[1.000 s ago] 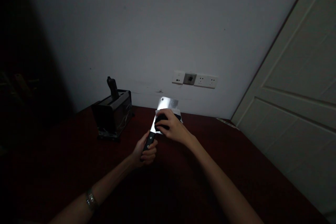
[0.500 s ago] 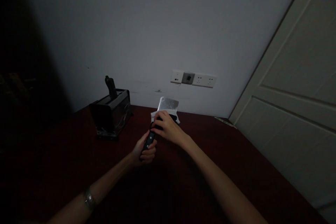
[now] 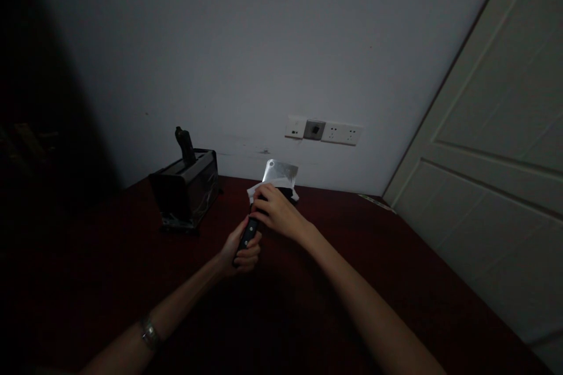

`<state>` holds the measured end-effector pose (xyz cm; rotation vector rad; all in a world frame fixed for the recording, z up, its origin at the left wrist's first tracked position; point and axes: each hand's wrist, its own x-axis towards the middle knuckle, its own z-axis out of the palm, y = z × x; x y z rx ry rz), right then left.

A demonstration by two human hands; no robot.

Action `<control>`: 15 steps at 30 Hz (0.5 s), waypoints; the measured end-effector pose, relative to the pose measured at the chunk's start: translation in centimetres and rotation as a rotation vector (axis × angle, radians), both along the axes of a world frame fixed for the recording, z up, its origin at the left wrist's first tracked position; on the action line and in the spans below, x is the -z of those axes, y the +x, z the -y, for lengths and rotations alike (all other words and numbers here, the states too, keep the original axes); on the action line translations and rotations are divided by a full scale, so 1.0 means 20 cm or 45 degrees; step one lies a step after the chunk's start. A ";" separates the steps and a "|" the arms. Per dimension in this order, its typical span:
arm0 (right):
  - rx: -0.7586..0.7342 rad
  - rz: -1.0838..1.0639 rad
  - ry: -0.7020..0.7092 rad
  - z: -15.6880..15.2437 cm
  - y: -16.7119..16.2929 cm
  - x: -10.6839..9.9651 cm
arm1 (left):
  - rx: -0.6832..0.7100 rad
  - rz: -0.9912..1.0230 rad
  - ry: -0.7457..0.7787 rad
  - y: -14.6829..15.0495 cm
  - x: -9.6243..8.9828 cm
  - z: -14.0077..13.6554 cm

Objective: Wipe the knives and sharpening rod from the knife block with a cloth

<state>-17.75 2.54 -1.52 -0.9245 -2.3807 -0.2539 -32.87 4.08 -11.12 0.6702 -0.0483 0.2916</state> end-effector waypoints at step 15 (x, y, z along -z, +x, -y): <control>-0.037 -0.098 -0.001 0.01 0.00 0.00 | 0.003 -0.020 -0.029 -0.01 -0.04 0.00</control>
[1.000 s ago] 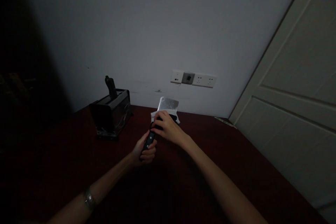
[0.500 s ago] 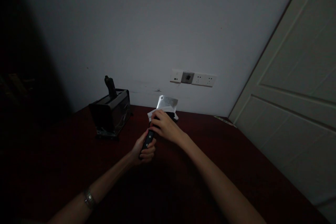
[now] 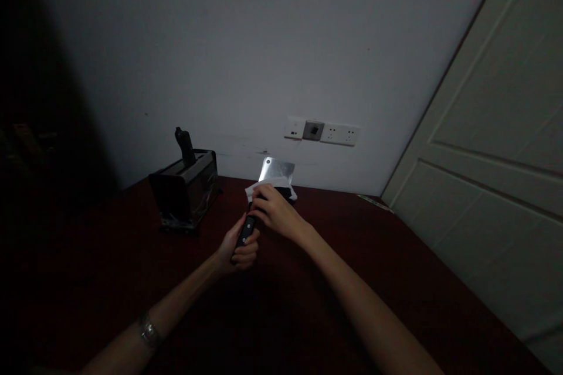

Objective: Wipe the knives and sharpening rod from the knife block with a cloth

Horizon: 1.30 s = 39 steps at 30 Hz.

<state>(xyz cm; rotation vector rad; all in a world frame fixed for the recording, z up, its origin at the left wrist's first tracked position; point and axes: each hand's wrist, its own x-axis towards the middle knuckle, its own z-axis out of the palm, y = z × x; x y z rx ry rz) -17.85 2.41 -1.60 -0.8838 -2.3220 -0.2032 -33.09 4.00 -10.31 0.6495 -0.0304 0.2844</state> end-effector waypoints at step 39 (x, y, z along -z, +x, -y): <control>0.300 -2.242 -0.336 0.09 0.27 0.16 | -0.889 -0.326 0.695 0.01 0.00 -0.03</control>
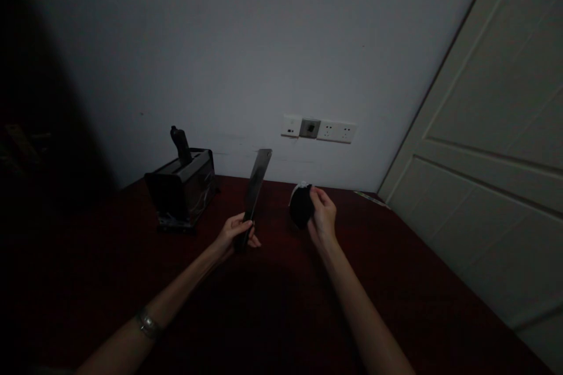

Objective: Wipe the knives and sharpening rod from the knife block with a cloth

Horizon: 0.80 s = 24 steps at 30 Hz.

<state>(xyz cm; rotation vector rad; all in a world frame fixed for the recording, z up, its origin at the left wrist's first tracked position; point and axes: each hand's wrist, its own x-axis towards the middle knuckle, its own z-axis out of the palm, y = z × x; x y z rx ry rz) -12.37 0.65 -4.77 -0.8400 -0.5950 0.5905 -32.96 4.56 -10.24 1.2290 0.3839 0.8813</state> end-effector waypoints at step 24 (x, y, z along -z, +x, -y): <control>-0.301 1.971 0.294 -0.07 -0.20 -0.06 | -0.423 -0.280 0.192 0.14 0.09 0.14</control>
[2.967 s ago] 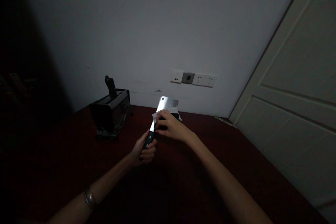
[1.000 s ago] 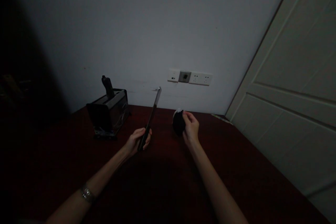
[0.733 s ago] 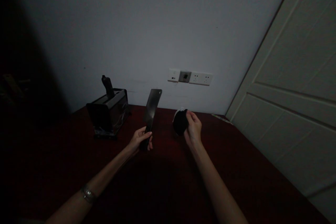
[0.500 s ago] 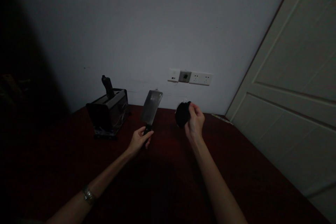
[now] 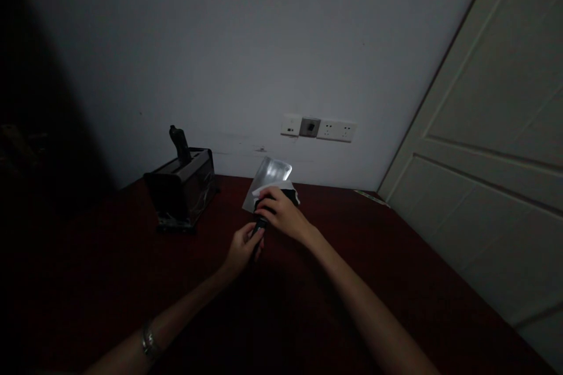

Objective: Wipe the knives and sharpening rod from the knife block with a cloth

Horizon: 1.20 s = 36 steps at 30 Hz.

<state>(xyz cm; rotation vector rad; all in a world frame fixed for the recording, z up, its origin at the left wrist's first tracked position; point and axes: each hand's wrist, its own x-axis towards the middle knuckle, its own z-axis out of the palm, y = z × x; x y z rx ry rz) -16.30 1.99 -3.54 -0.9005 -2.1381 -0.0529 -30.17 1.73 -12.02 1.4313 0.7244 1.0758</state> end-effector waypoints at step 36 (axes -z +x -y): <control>-0.013 0.415 -0.061 -0.02 -0.04 -0.10 | -0.091 0.096 -0.025 -0.01 -0.04 0.01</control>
